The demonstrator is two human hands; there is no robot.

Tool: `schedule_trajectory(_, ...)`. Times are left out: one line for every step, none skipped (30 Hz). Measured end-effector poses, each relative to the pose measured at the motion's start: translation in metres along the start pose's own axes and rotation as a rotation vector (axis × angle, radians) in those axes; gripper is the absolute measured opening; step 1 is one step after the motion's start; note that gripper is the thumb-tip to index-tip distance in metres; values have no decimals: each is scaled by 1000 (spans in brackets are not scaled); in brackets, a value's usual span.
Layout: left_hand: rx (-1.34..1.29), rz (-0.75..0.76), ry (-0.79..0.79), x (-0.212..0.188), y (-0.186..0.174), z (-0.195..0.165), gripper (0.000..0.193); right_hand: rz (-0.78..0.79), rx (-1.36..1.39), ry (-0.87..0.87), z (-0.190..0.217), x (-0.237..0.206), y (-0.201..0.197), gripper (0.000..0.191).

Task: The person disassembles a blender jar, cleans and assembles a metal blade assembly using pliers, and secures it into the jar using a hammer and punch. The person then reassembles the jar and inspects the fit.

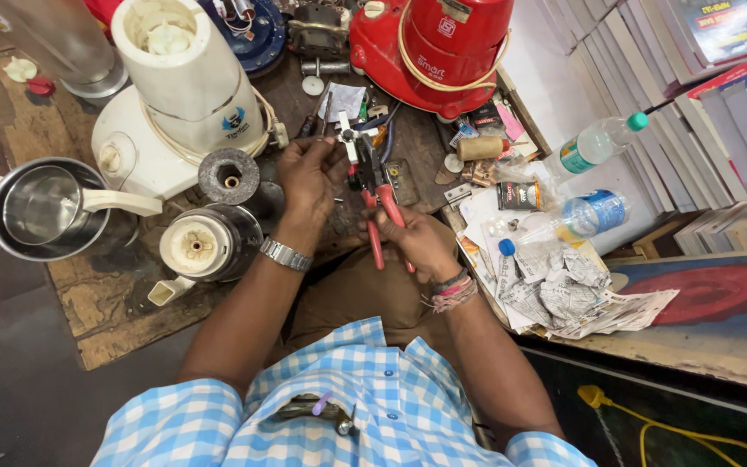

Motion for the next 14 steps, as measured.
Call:
schedule_trajectory(0, 7, -10, -3, 2, -1, 14, 15, 55, -22, 2, 1, 2, 42)
schedule_trajectory(-5, 29, -14, -7, 5, -4, 14, -11, 79, 17, 0, 0, 2, 38)
schedule_trajectory(-8, 53, -18, -10, 10, -6, 13, -37, 102, 53, 0, -1, 1, 36)
schedule_trajectory(-11, 79, -23, -12, 15, -9, 13, -66, 126, 89, -1, -3, 1, 33)
schedule_trajectory(119, 99, -76, -13, 20, -12, 14, -68, 77, 68, 4, -5, 0, 32)
schedule_trajectory(251, 118, -127, -13, 22, -19, 16, -67, 28, 49, 9, -8, 0, 31)
schedule_trajectory(383, 134, -178, -15, 24, -23, 19, -66, -20, 30, 13, -10, 0, 31)
schedule_trajectory(498, 223, -167, -15, 32, -28, 20, -57, -74, 29, 17, -13, -1, 31)
schedule_trajectory(615, 312, -155, -15, 39, -34, 24, -47, -128, 26, 22, -15, -3, 31)
schedule_trajectory(730, 402, -142, -16, 47, -37, 29, -38, -183, 24, 27, -15, -4, 31)
schedule_trajectory(754, 390, -146, -18, 49, -37, 31, -67, -269, 50, 30, -16, -6, 32)
schedule_trajectory(778, 378, -150, -19, 51, -38, 33, -95, -356, 75, 34, -16, -8, 33)
schedule_trajectory(802, 368, -148, -19, 54, -39, 35, -125, -447, 96, 40, -14, -10, 34)
schedule_trajectory(802, 359, -126, -20, 57, -42, 35, -113, -449, 83, 45, -11, -9, 34)
Point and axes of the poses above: each hand's wrist, its own x-axis towards the middle knuckle, its own y-axis out of the palm, z = x × y, the point moved 7 cm from there along x, towards the middle knuckle, and after that the axes turned 13 degrees about z, right-handed, at the moved point
